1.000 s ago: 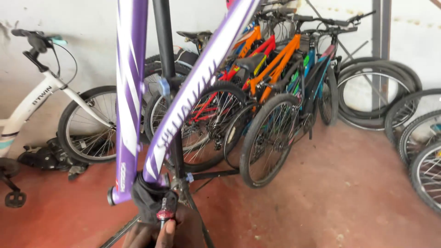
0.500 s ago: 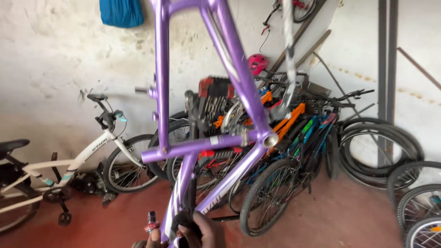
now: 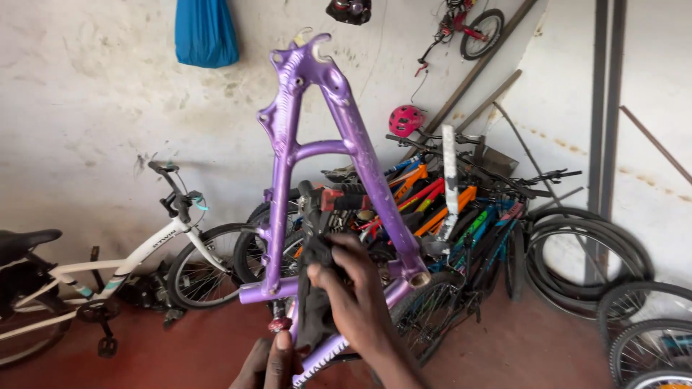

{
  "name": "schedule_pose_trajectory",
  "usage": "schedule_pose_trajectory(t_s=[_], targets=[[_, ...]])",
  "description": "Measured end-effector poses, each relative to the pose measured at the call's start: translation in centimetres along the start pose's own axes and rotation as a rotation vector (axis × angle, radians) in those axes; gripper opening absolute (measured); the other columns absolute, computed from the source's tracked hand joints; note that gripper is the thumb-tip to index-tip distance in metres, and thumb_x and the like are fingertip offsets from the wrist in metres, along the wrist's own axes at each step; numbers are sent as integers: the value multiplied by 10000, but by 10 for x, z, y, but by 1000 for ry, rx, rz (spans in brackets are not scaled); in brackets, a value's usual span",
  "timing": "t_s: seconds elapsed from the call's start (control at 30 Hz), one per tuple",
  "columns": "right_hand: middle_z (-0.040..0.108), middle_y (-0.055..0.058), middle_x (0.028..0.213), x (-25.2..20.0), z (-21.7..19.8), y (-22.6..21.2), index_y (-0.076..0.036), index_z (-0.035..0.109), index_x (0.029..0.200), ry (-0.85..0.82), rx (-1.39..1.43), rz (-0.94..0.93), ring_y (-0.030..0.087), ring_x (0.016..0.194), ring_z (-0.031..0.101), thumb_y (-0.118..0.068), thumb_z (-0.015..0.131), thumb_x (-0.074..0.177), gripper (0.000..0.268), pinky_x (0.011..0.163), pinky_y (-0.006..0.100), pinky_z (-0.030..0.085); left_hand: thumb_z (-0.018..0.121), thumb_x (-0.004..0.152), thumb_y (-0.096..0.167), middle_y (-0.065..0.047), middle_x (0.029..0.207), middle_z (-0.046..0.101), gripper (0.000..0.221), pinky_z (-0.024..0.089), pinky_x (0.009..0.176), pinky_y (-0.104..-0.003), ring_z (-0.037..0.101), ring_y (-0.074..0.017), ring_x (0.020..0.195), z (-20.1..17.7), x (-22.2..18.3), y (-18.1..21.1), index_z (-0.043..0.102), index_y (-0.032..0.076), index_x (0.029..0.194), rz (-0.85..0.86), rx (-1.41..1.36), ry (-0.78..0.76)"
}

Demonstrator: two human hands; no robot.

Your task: A person uses a hammer and a punch to remove a component from a purple bicycle frame while sitting on the floor of a repair area.

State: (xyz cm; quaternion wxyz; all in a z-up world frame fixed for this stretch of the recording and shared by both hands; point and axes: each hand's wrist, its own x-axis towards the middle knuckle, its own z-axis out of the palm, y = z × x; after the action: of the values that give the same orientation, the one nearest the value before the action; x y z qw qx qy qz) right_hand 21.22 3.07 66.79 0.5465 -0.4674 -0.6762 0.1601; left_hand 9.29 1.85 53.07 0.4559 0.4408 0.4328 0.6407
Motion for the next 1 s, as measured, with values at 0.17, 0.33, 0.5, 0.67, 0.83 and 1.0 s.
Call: schedule_pose_trajectory(t_s=[0.17,0.33,0.5,0.67,0.83,1.0], targets=[[652,61,997,32,17,27,-47,532,1185,-5,128,92,151,845,620,-108,619,778,420,756,287,497,561,856,172,-91,501,615,348,389,479,-232,515,-136,448,9,5,34,729,-60,657,110,-54,-62],[656,139,1047,47,44,79,18,441,1255,70,-23,118,214,885,661,-121,675,754,570,781,316,522,580,851,180,-70,503,586,372,375,467,-239,484,-127,451,9,11,35,680,-30,561,95,-69,-133],[713,97,809,57,58,88,-29,618,945,195,-271,101,283,608,666,-100,474,861,182,541,395,496,565,848,148,-92,562,579,316,438,481,-250,507,-146,509,15,8,45,735,-119,852,132,-216,-210],[588,152,632,61,54,93,-14,560,783,-4,-523,147,317,517,503,-290,461,924,326,494,435,399,565,859,175,-77,487,541,365,355,458,-248,443,-137,464,19,0,48,678,-59,604,64,-208,-146],[331,258,1400,67,40,97,5,235,1392,-453,-618,241,416,1184,453,-343,635,774,815,969,504,384,561,890,170,-103,488,509,407,337,466,-260,421,-155,467,32,-14,60,613,-51,552,-65,-305,-104],[361,252,1398,46,18,65,-16,229,1412,-421,-259,363,378,1167,521,-359,556,815,763,927,481,447,535,917,295,-82,443,462,507,251,415,-273,346,-142,409,42,-22,58,595,-27,530,-218,-253,-91]])
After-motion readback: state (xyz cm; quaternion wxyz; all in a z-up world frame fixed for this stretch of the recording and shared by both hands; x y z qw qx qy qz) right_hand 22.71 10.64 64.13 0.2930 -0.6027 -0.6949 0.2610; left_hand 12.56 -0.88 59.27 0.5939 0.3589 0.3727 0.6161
